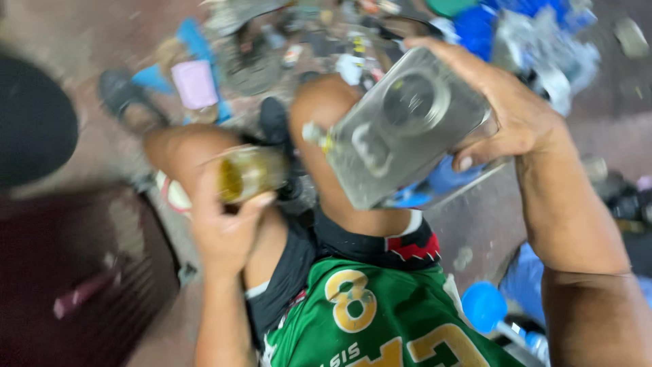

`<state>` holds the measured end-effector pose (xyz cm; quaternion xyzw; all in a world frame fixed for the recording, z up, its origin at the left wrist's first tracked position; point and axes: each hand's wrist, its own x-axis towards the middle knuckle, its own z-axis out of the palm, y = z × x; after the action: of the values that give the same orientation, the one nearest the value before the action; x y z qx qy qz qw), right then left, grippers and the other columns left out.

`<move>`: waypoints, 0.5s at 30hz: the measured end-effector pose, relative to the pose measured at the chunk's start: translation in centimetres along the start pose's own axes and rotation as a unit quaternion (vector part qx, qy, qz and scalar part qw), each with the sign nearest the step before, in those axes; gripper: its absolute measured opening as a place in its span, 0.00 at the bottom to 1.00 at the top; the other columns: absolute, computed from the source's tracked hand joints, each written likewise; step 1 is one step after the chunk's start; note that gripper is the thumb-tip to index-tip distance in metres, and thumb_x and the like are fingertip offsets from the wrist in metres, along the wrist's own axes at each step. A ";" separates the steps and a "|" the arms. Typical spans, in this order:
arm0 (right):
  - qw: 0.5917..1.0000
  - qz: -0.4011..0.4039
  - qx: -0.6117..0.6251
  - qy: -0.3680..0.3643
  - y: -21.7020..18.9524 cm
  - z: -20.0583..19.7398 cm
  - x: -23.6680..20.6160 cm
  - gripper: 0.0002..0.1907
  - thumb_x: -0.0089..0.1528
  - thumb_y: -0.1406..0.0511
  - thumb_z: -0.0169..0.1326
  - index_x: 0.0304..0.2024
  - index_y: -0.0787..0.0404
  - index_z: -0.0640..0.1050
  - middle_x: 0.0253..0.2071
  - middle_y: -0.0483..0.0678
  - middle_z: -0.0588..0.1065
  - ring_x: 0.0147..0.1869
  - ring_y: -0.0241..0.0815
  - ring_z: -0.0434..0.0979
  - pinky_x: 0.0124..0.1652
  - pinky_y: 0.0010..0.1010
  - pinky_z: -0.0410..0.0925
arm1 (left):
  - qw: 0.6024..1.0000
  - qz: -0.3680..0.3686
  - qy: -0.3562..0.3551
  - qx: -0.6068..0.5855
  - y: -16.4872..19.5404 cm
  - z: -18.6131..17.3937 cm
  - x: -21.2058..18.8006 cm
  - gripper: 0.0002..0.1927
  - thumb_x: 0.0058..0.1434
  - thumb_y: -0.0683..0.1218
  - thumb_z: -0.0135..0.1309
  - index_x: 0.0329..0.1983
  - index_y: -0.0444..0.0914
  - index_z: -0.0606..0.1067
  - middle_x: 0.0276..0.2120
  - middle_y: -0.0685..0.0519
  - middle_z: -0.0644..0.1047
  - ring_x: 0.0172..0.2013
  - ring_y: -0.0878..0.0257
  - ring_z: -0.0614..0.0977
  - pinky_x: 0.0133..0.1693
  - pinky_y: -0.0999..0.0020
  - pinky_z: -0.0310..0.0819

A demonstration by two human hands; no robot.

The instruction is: The person scrubs a blue plastic sandal frame and two beige shoe insoles with a small white abrasive pad. They then handle a black sneaker, open a small jar, and pour liquid from a metal canister into the jar.

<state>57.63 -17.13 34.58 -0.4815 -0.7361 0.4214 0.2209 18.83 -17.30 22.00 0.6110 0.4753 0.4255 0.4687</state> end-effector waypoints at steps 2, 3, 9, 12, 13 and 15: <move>0.978 0.038 0.159 0.130 1.7 0.8 -4.7 0.63 0.47 0.57 0.68 0.79 0.66 0.52 0.64 0.52 0.69 0.68 0.43 0.70 0.67 0.30 0.62 | 0.999 0.038 0.003 -0.024 0.3 0.3 0.5 0.29 0.61 0.45 0.66 0.63 0.33 0.71 0.51 0.50 0.76 0.53 0.62 0.78 0.59 0.68 0.72; 0.962 0.052 0.185 0.193 2.8 0.9 -6.7 0.62 0.48 0.59 0.68 0.80 0.66 0.54 0.65 0.51 0.69 0.69 0.43 0.70 0.70 0.31 0.62 | 0.998 0.041 0.007 -0.057 0.4 0.4 0.7 0.29 0.62 0.44 0.66 0.64 0.32 0.70 0.54 0.50 0.75 0.55 0.62 0.77 0.62 0.68 0.71; 0.830 0.183 0.216 0.480 12.1 1.8 -16.9 0.50 0.49 0.68 0.67 0.73 0.63 0.60 0.65 0.49 0.68 0.69 0.45 0.69 0.63 0.36 0.66 | 0.992 0.069 0.014 -0.107 0.7 1.6 2.7 0.28 0.67 0.42 0.68 0.64 0.31 0.68 0.56 0.53 0.71 0.56 0.64 0.73 0.63 0.71 0.68; 0.806 0.214 0.096 0.544 19.7 2.6 -20.3 0.48 0.49 0.72 0.71 0.67 0.61 0.59 0.64 0.51 0.66 0.71 0.47 0.67 0.66 0.41 0.65 | 0.994 0.057 0.027 -0.093 0.6 2.3 3.4 0.29 0.66 0.44 0.69 0.63 0.31 0.68 0.57 0.52 0.73 0.56 0.65 0.74 0.64 0.70 0.70; 0.801 0.231 0.022 0.552 22.8 2.8 -21.0 0.48 0.50 0.74 0.73 0.67 0.63 0.59 0.64 0.53 0.65 0.72 0.49 0.66 0.70 0.42 0.62 | 0.994 0.048 0.027 -0.089 0.5 2.5 3.5 0.29 0.66 0.45 0.69 0.64 0.31 0.68 0.57 0.51 0.73 0.56 0.64 0.75 0.64 0.69 0.71; 0.781 0.268 -0.065 0.561 28.1 2.5 -22.5 0.50 0.50 0.73 0.76 0.66 0.63 0.59 0.64 0.54 0.65 0.71 0.50 0.66 0.72 0.42 0.60 | 0.997 0.042 0.036 -0.049 0.5 2.8 3.9 0.31 0.65 0.46 0.70 0.65 0.31 0.67 0.57 0.51 0.73 0.56 0.63 0.75 0.64 0.68 0.71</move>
<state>80.36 -33.16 11.60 -0.8237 -0.3491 0.0700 0.4414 22.37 -14.05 22.25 0.5913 0.4443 0.4895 0.4620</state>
